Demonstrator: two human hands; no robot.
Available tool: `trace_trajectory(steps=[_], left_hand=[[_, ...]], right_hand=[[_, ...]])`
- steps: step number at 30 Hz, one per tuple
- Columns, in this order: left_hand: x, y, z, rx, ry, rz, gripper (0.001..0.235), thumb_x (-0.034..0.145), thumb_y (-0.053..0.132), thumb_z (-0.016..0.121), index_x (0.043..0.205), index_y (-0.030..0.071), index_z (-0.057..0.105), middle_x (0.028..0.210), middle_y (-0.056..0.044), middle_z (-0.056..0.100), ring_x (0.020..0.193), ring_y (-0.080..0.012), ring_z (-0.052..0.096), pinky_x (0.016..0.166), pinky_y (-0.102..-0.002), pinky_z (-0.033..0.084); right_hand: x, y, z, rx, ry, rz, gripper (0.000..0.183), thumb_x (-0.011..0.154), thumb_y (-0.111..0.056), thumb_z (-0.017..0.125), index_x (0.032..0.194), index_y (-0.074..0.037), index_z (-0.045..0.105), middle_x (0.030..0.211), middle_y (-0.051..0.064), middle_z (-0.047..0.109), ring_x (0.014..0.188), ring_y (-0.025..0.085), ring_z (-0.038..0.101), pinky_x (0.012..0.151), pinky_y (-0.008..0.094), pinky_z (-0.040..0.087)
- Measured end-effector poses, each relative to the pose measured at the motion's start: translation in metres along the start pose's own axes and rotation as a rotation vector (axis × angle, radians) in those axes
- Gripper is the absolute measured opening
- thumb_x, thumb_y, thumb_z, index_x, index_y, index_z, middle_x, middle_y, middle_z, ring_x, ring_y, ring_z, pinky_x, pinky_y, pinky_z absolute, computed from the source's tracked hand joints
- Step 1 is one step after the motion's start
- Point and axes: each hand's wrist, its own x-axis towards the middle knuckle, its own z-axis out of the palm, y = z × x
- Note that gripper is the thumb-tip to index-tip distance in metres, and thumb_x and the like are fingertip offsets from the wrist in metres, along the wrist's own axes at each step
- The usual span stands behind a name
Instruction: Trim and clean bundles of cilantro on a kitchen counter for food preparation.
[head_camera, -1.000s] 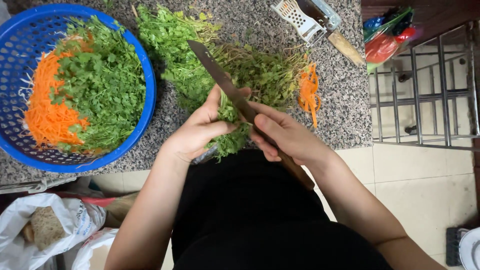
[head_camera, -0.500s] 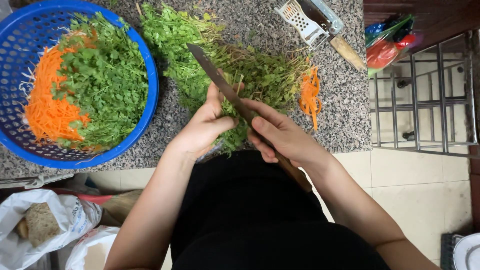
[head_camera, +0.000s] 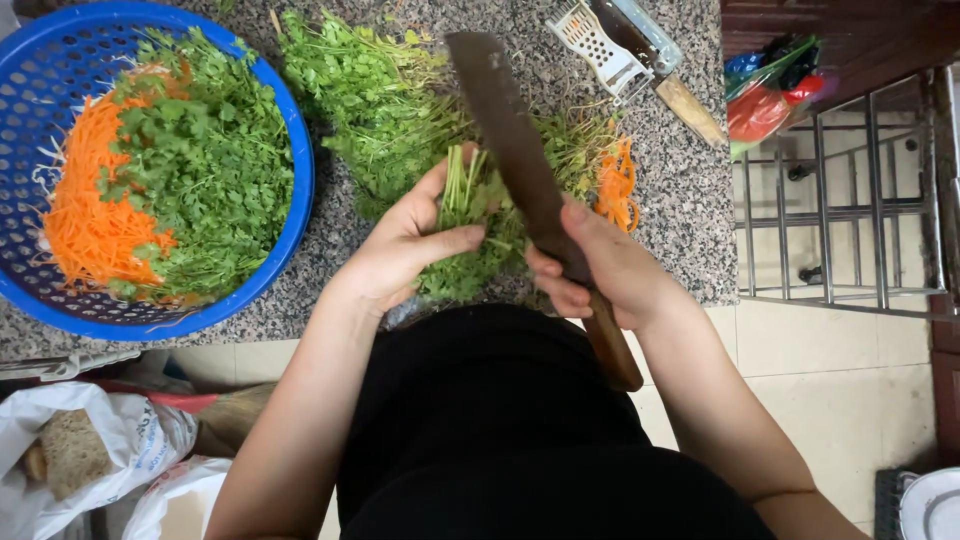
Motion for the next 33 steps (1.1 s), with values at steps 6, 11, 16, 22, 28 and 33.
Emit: trace_trajectory(steps=[6,11,16,22,28,33], left_hand=[[-0.002,-0.014,-0.010,-0.060,0.053,0.002,0.070,0.102,0.003,0.068,0.165,0.004,0.038,0.115,-0.006,0.062,0.097,-0.0138,0.059,0.087,-0.030,0.050],[0.000,0.002,-0.004,-0.096,0.140,-0.075,0.065,0.100,0.016,0.063,0.159,0.005,0.039,0.130,-0.010,0.065,0.108,-0.0188,0.064,0.089,-0.032,0.053],[-0.002,0.000,-0.012,-0.369,0.121,-0.107,0.064,0.106,0.037,0.052,0.158,0.003,0.038,0.146,-0.015,0.059,0.127,-0.0286,0.061,0.103,-0.041,0.053],[-0.005,0.003,-0.014,-0.512,0.064,-0.117,0.074,0.103,0.050,0.048,0.161,0.007,0.033,0.158,-0.014,0.048,0.143,-0.0310,0.049,0.118,-0.047,0.041],[-0.009,0.003,-0.015,-0.583,0.008,-0.100,0.070,0.106,0.047,0.046,0.161,0.006,0.032,0.164,-0.014,0.041,0.149,-0.0355,0.043,0.122,-0.052,0.037],[-0.014,0.001,-0.015,-0.451,-0.032,-0.035,0.072,0.102,0.027,0.061,0.163,0.015,0.025,0.168,-0.018,0.033,0.153,-0.0412,0.036,0.124,-0.055,0.034]], right_hand=[[-0.005,-0.008,-0.014,0.061,0.067,-0.032,0.051,0.107,-0.057,0.033,0.125,-0.011,0.043,0.074,0.002,0.043,0.045,0.008,0.034,0.040,0.025,0.032],[-0.010,-0.009,-0.043,0.031,0.161,-0.074,0.050,0.109,-0.060,0.033,0.109,-0.011,0.042,0.074,0.003,0.043,0.047,0.009,0.036,0.041,0.025,0.033],[-0.013,-0.021,-0.050,-0.063,0.409,-0.147,0.044,0.103,-0.058,0.046,0.110,-0.014,0.047,0.076,0.001,0.046,0.051,0.008,0.037,0.043,0.025,0.034],[-0.006,-0.008,-0.076,-0.075,0.616,-0.079,0.050,0.101,-0.063,0.053,0.102,-0.013,0.047,0.075,0.001,0.049,0.050,0.009,0.041,0.041,0.026,0.033],[0.003,0.002,-0.067,-0.041,0.523,-0.060,0.047,0.100,-0.062,0.053,0.102,-0.016,0.046,0.073,-0.001,0.047,0.049,0.008,0.040,0.041,0.025,0.033],[0.009,0.001,-0.045,-0.064,0.487,-0.058,0.039,0.099,-0.057,0.053,0.105,-0.018,0.048,0.073,0.000,0.048,0.048,0.009,0.040,0.040,0.026,0.030]])
